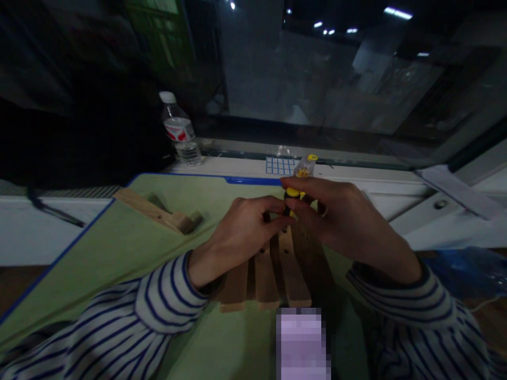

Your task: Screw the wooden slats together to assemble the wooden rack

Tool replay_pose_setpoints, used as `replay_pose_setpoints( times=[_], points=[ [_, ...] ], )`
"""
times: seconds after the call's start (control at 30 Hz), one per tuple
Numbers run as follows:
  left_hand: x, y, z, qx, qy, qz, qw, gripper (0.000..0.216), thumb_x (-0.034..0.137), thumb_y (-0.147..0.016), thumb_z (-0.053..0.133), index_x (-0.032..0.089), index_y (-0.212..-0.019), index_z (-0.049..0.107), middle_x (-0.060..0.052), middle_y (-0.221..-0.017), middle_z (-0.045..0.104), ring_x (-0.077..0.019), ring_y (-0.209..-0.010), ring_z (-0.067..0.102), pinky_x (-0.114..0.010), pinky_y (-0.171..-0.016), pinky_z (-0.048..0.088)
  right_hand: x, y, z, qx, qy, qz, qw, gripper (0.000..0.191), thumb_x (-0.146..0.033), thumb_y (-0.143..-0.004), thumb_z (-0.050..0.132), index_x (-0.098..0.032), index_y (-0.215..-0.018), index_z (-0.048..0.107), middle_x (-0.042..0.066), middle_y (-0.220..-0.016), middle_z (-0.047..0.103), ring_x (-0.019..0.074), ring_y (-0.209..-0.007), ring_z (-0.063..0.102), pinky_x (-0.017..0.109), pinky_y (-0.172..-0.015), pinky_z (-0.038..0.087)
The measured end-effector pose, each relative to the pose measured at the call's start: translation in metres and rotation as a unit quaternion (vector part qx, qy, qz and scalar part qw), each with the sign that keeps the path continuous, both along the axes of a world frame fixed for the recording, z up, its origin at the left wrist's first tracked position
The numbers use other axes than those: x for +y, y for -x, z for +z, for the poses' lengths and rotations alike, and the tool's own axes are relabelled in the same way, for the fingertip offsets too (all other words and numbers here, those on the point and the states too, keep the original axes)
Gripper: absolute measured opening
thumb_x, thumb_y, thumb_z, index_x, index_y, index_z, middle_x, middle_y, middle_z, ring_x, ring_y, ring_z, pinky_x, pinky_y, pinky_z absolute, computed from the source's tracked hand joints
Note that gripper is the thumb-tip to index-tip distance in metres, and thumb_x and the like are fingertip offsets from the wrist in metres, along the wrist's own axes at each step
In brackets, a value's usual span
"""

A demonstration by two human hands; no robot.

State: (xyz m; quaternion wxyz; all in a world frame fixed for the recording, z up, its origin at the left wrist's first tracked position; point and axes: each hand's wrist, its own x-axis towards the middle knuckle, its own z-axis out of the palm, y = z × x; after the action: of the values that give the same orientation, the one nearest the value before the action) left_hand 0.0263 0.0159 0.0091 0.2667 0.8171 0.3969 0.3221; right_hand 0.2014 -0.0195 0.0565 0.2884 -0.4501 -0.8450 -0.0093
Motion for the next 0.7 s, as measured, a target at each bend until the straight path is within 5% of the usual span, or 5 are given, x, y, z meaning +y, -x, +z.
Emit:
replay_pose_setpoints(
  times=[0.33, 0.53, 0.7],
  points=[
    [0.0011, 0.0026, 0.0055, 0.049, 0.015, -0.068, 0.996, 0.023, 0.030, -0.090, 0.050, 0.020, -0.101, 0.068, -0.001, -0.087, 0.073, -0.0159, -0.076, 0.066, -0.024, -0.067, 0.048, -0.0013, 0.0016, 0.0026, -0.048, 0.000, -0.060, 0.997, 0.027, -0.034, -0.090, 0.053, -0.017, -0.108, 0.064, 0.009, -0.105, 0.072, 0.0239, -0.088, 0.069, 0.034, -0.075, 0.051],
    [-0.0012, -0.0002, 0.0032, 0.059, -0.013, -0.019, 0.998, 0.023, 0.032, -0.083, 0.061, 0.022, -0.101, 0.070, 0.002, -0.074, 0.071, -0.0134, -0.061, 0.062, -0.023, -0.061, 0.046, -0.0041, 0.0035, 0.0035, -0.079, 0.009, -0.078, 0.994, 0.026, -0.036, -0.091, 0.051, -0.019, -0.107, 0.063, 0.008, -0.098, 0.073, 0.0246, -0.082, 0.069, 0.034, -0.069, 0.049],
    [-0.0014, -0.0007, 0.0022, 0.046, -0.022, -0.008, 0.999, 0.019, 0.031, -0.083, 0.061, 0.021, -0.096, 0.072, 0.001, -0.080, 0.073, -0.0139, -0.066, 0.064, -0.023, -0.064, 0.046, -0.0046, 0.0038, 0.0030, -0.042, 0.019, -0.061, 0.997, 0.032, -0.033, -0.091, 0.051, -0.018, -0.117, 0.061, 0.008, -0.112, 0.069, 0.0256, -0.098, 0.067, 0.038, -0.081, 0.051]
  ],
)
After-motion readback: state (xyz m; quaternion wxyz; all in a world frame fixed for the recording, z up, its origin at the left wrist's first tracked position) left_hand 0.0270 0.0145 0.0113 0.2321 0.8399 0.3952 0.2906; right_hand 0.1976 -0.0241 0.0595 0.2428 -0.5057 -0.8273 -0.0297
